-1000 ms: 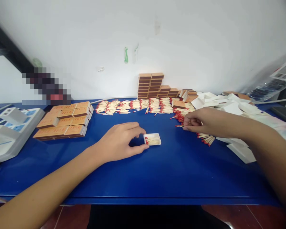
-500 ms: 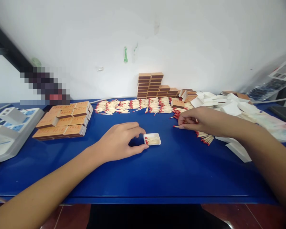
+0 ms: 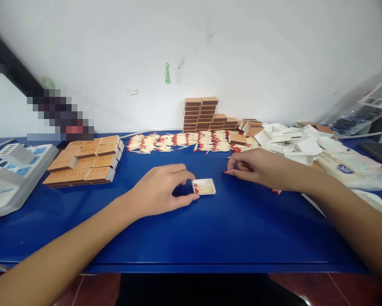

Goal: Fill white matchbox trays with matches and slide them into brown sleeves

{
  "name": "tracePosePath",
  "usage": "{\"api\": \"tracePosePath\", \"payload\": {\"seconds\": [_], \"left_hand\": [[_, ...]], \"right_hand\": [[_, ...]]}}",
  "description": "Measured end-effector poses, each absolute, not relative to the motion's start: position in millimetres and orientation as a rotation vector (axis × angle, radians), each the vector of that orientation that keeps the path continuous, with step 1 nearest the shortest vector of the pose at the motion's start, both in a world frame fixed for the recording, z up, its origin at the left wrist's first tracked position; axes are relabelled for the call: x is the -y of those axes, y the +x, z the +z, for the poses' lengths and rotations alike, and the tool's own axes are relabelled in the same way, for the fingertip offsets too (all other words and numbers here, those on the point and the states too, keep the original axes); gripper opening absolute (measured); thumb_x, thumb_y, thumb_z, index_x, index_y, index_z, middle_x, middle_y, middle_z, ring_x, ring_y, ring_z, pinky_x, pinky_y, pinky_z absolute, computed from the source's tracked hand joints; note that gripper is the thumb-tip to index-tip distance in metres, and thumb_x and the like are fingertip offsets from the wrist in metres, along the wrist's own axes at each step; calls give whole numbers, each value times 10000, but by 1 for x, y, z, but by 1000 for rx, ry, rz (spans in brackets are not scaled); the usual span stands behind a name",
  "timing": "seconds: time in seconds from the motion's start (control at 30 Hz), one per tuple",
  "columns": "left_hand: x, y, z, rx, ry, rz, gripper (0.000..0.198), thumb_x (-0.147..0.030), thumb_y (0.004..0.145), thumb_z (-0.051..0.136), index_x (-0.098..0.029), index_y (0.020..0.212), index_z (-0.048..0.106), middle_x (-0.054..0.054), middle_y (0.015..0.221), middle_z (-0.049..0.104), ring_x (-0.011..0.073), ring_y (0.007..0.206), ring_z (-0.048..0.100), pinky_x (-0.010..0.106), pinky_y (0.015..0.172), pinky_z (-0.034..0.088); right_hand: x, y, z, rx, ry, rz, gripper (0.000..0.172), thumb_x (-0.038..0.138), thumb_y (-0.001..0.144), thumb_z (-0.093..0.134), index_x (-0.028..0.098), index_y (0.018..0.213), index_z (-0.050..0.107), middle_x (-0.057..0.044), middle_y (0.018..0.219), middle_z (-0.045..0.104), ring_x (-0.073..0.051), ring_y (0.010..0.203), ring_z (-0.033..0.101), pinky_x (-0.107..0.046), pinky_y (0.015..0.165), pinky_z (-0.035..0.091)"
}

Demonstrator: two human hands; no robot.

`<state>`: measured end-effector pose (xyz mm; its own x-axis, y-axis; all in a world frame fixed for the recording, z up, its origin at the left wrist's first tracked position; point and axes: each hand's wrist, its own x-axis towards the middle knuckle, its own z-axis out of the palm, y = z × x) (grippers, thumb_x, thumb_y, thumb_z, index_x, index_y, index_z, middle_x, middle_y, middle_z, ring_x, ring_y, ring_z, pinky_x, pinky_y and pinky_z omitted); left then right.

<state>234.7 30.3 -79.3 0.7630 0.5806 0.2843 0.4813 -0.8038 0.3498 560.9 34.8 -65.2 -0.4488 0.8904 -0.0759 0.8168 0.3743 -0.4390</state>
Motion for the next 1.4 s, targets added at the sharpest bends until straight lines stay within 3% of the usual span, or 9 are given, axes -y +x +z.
{"api": "tracePosePath", "payload": {"seconds": [0.33, 0.47, 0.63, 0.9, 1.2, 1.4], "left_hand": [[-26, 246, -84, -807, 2668, 626, 253, -379, 990, 796, -173, 1134, 766, 16, 953, 711, 161, 826, 676, 285, 722, 514], [-28, 244, -85, -814, 2666, 639, 248, -370, 981, 807, -186, 1142, 766, 6, 939, 704, 155, 814, 671, 286, 733, 523], [-33, 239, -86, -790, 2690, 646, 245, -359, 988, 807, -185, 1157, 773, 4, 931, 694, 148, 811, 675, 273, 719, 527], [-32, 235, -86, -793, 2698, 614, 261, -354, 991, 808, -178, 1181, 780, 12, 938, 700, 154, 816, 678, 271, 733, 526], [-31, 234, -81, -818, 2696, 577, 258, -361, 995, 797, -181, 1178, 780, 16, 953, 703, 154, 827, 676, 272, 732, 522], [-31, 234, -80, -836, 2689, 552, 262, -368, 1003, 778, -191, 1196, 778, 20, 966, 714, 160, 838, 686, 279, 743, 528]], "right_hand": [[0, 501, -70, 2391, -1309, 641, 280, 458, 1067, 593, 231, 978, 731, 50, 640, 538, -139, 594, 503, -296, 615, 329], [-5, 512, -66, 2434, -1329, 521, 313, 491, 1064, 585, 245, 995, 766, 23, 657, 580, -155, 602, 527, -305, 619, 336], [-24, 564, -53, 2399, -1531, 313, 354, 526, 1028, 590, 238, 869, 720, 0, 600, 556, -174, 551, 509, -340, 615, 346], [-44, 597, -57, 2516, -1863, 549, 386, 605, 983, 623, 251, 876, 736, -45, 730, 676, -193, 601, 539, -347, 607, 381], [-37, 577, -63, 2514, -1736, 614, 451, 671, 994, 578, 256, 845, 668, 8, 631, 549, -163, 563, 479, -313, 562, 352], [-36, 577, -60, 2499, -1651, 615, 513, 731, 996, 591, 258, 819, 679, 7, 615, 547, -158, 540, 462, -324, 548, 342]]}}
